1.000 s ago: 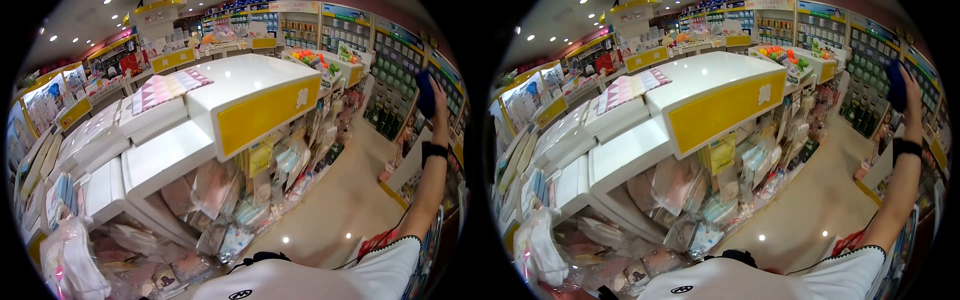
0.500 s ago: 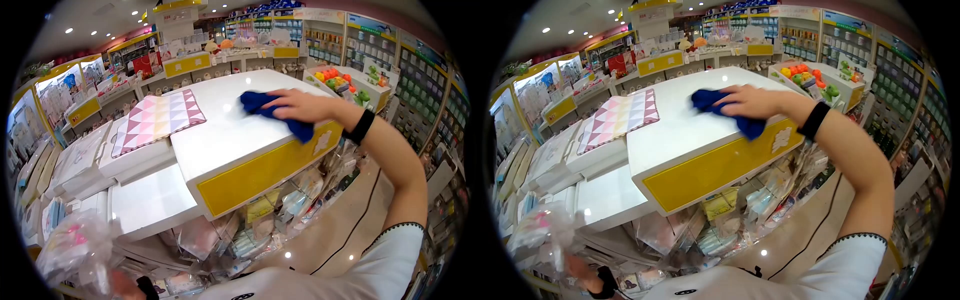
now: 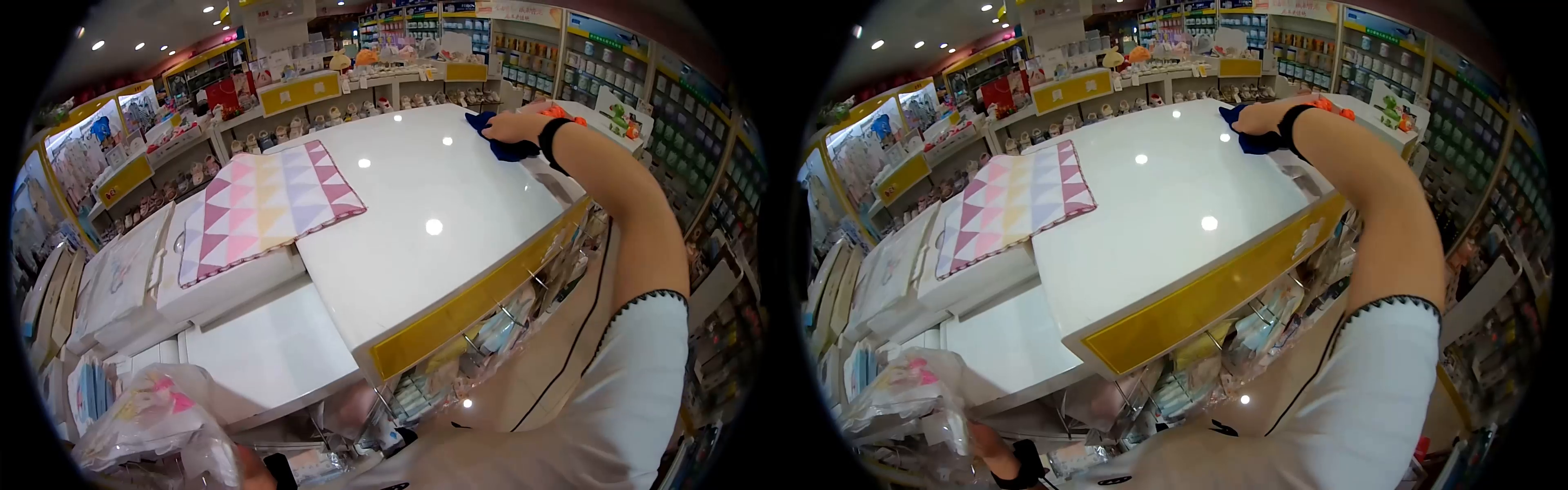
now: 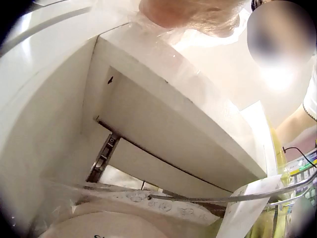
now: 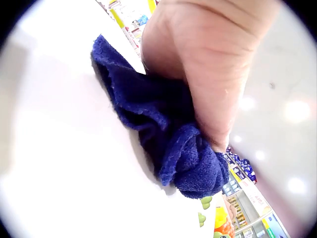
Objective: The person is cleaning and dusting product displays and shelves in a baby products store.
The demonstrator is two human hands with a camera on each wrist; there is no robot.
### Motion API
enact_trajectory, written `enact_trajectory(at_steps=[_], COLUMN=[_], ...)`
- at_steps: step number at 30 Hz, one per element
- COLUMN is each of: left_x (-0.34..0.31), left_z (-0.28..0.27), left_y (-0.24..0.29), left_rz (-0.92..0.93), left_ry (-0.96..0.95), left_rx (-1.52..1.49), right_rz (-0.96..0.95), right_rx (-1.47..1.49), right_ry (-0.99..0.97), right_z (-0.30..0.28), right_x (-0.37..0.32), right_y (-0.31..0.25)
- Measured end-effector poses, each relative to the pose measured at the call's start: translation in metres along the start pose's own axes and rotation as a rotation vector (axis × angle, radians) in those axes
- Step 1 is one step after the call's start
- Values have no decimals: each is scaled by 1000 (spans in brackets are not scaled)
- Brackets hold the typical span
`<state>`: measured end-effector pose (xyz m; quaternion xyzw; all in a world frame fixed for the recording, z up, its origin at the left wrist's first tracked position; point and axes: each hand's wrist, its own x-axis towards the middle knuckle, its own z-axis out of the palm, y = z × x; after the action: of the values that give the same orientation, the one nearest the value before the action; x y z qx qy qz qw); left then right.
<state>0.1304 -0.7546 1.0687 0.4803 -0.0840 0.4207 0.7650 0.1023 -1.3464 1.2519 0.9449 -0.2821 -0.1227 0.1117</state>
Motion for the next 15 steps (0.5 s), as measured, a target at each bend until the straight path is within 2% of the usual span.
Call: enact_trajectory(at_steps=[1, 2, 4, 8, 12, 15], left_x=[0, 1, 0, -1, -5, -8], left_z=[0, -1, -2, 7, 20, 31], left_y=[-2, -5, -6, -17, -27, -33], left_rz=[-3, -4, -5, -8, -7, -13], left_ry=[-4, -6, -16, -37, -50, -68], left_rx=[8, 16, 32, 72, 83, 90], right_rz=[77, 11, -33, -321, -489, -597], right_rx=[92, 129, 167, 204, 307, 321], right_ry=[30, 155, 177, 192, 129, 203], right_z=[-2, -3, -7, -7, -9, 5], right_x=[4, 10, 21, 33, -39, -110], right_y=[-2, -9, -20, -42, -69, -73])
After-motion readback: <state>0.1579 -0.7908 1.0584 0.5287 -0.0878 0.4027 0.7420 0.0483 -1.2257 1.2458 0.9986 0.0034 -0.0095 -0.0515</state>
